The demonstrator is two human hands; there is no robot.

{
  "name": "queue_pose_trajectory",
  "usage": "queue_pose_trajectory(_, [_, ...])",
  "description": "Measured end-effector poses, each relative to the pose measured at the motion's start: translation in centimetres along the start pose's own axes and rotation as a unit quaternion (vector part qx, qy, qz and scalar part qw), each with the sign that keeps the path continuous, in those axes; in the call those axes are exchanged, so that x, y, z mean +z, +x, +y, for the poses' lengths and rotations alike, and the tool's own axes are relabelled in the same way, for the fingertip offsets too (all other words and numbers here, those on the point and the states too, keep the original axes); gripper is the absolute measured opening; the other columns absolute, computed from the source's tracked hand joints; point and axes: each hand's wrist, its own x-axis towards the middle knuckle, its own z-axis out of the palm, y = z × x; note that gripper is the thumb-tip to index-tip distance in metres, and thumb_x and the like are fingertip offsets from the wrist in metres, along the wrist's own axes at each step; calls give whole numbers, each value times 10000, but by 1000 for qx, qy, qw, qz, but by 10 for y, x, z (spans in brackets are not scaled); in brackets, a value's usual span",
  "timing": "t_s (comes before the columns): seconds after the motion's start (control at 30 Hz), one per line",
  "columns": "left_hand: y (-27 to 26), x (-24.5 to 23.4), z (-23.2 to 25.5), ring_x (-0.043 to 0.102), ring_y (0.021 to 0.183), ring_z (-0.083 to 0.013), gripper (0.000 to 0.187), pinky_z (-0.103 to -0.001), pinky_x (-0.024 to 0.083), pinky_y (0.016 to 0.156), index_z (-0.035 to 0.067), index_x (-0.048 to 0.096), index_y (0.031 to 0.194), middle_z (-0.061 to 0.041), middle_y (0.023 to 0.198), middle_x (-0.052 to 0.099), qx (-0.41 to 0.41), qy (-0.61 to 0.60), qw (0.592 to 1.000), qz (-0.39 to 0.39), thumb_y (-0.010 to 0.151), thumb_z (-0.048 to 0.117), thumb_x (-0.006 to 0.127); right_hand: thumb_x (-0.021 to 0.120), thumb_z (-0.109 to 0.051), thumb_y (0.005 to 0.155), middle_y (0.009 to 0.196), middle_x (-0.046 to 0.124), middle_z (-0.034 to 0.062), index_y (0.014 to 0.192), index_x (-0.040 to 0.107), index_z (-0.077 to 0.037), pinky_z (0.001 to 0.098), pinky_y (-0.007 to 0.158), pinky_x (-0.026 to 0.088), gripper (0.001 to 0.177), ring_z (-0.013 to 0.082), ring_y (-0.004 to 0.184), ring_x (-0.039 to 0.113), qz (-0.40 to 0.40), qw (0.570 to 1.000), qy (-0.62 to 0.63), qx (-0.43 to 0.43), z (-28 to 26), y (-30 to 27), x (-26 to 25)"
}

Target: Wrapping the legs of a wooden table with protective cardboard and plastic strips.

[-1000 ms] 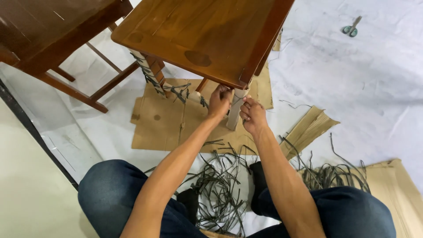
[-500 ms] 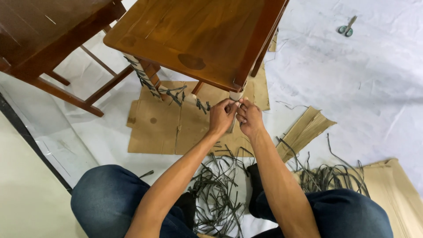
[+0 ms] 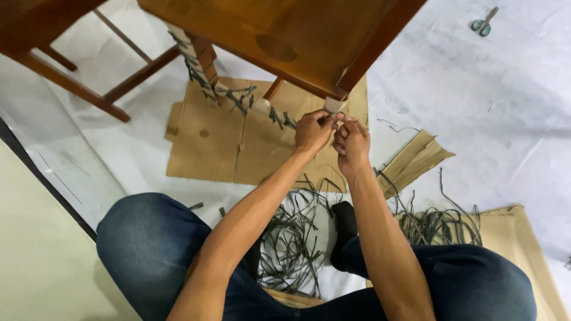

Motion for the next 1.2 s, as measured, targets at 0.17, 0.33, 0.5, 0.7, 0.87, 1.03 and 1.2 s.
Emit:
queue_pose_trajectory(0.17, [7,5,-8,733,706,-169,237,-351,570,662,111,822,931,-36,811,791,-39,-21,999,-19,916,296,673,465,-170,1070,661,419,-52,1024,610,-62,216,411,230,187,55,504,319,8,999,-33,-27,8,-14,3])
queue_pose_trajectory(0.33, [5,1,1,725,792,-158,251,-345,595,717,96,799,1012,-42,910,780,-157,-108,979,-68,926,315,713,482,-172,1045,646,376,-60,972,588,-101,223,407,221,147,60,504,308,-13,1000,16,22,28,-2,-15])
queue_pose_trajectory(0.5, [16,22,-28,715,802,-158,213,-328,597,679,38,782,983,-80,955,794,-169,-297,937,-72,946,232,703,515,-163,1031,674,411,-51,905,545,-114,230,419,238,138,69,516,331,-28,996,35,74,45,11,-26])
queue_pose_trajectory(0.7, [20,21,-35,658,744,-130,203,-311,541,629,44,786,987,-66,892,750,-153,-274,945,-91,932,232,733,575,-146,1002,758,522,-25,934,594,-80,223,445,273,96,65,561,406,27,998,-35,40,49,16,-26])
queue_pose_trajectory(0.87, [13,9,-29,627,693,-126,237,-308,525,604,75,804,969,-36,835,737,-136,-261,949,-112,878,287,747,613,-146,992,791,566,-13,999,642,-71,221,463,311,81,64,575,446,62,996,-63,-7,58,29,-32])
queue_pose_trajectory(1.03, [10,8,-29,667,771,-122,190,-284,538,688,35,798,974,-45,886,766,-107,-254,958,-78,896,205,765,625,-146,968,801,637,15,975,677,-42,230,459,357,117,68,565,503,121,981,-124,-84,57,31,-24])
queue_pose_trajectory(1.2, [7,4,-25,739,843,-129,191,-269,596,772,34,768,1005,-58,911,776,-127,-259,955,-72,892,188,769,662,-122,978,793,676,28,920,683,-5,243,486,381,132,69,572,517,143,966,-128,-173,64,40,-26])
